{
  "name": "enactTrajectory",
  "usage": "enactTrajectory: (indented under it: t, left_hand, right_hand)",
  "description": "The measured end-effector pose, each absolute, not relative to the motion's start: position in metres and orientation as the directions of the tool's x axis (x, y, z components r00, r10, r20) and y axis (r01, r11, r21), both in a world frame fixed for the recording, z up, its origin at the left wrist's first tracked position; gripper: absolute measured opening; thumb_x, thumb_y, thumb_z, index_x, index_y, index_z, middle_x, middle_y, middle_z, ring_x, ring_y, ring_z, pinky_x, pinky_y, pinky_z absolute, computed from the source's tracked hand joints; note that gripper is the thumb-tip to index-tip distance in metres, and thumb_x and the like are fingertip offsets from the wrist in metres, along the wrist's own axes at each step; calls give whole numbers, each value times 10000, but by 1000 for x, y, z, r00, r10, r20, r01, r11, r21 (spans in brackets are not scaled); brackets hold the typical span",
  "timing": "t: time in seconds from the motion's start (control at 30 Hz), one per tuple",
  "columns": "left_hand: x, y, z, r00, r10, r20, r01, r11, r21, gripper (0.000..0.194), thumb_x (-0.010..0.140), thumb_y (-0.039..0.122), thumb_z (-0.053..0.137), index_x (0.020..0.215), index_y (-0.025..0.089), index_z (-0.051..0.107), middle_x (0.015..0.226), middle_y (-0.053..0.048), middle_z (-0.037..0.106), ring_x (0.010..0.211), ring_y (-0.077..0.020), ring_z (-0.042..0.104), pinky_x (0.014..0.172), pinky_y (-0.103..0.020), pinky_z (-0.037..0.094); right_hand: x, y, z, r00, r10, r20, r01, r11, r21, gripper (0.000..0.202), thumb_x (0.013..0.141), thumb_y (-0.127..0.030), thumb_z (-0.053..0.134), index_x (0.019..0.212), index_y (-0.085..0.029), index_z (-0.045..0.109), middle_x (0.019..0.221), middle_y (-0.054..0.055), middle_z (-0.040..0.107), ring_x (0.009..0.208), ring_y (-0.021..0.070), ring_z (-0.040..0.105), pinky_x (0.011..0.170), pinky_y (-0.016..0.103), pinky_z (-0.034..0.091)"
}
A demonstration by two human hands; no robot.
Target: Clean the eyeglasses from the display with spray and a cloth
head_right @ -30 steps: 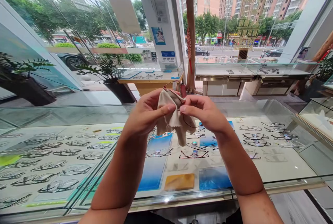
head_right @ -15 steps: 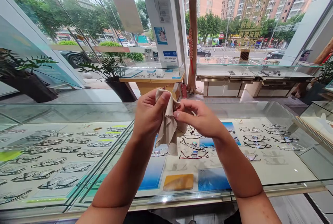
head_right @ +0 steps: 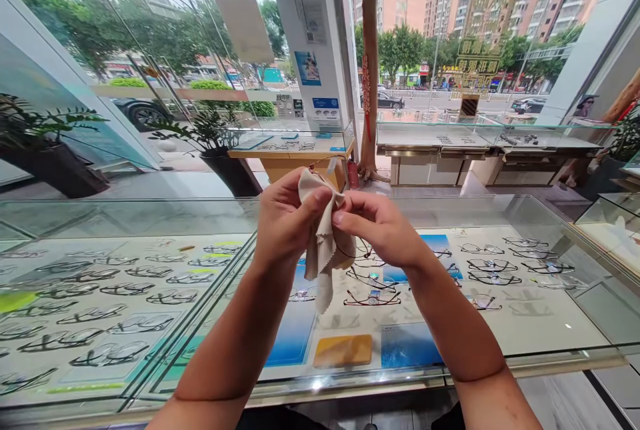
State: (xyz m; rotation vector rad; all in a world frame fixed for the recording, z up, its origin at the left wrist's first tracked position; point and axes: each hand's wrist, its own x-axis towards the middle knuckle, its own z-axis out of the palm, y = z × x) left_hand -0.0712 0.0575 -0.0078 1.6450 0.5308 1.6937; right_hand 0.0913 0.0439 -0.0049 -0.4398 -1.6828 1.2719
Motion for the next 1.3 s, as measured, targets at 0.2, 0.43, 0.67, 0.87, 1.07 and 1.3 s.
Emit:
enactTrajectory:
  t: [0.2,0.43,0.67,0.87,1.07,1.3]
  left_hand:
    - [-97,61,2,286,701,653,-142,-644,752,441,869,609,785,767,180,760,674,-43,678,582,-142,569,546,-259,451]
    - [-76,57,-7,136,700,701,-179,-679,712,356,736,486,933,780,205,720,672,4,664,557,-110,520,515,-231,420]
    - [-78,60,-6,80,685,724,-128,-714,689,508,944,623,693,695,181,666,604,-3,603,531,-106,486,499,-233,385]
    - [-100,64,1,350,674,650,-123,-655,745,345,856,514,831,910,185,739,789,-35,693,652,-141,599,590,-244,491]
    - [-72,65,-13,83,721,688,-163,-671,723,412,882,576,795,810,193,664,699,10,628,591,-96,524,544,-208,431]
    - [-85,73,-11,105,805,584,-286,-538,793,494,859,675,771,833,183,731,689,-20,683,606,-141,625,561,-264,505]
  right_hand:
    - [101,44,-2,-480,765,429,-224,366,-903,423,832,-516,830,690,-206,580,752,-13,560,715,135,482,673,296,409]
    - [98,43,-5,-481,753,450,-285,351,-892,430,847,-516,830,702,-203,573,724,-29,528,683,121,456,656,283,402]
    - [97,46,-4,-463,771,438,-245,363,-899,450,831,-535,844,694,-201,575,726,-25,542,696,123,466,659,279,402]
    - [99,48,-7,-496,762,416,-247,336,-909,398,870,-538,811,750,-208,625,701,-17,592,638,128,516,613,291,432]
    - [92,50,-10,-442,780,443,-262,360,-895,422,835,-557,827,740,-204,618,733,-26,567,700,128,500,674,282,442]
    - [95,52,-8,-349,813,467,-259,395,-882,316,846,-480,817,758,-209,679,751,-25,611,712,121,521,729,290,449]
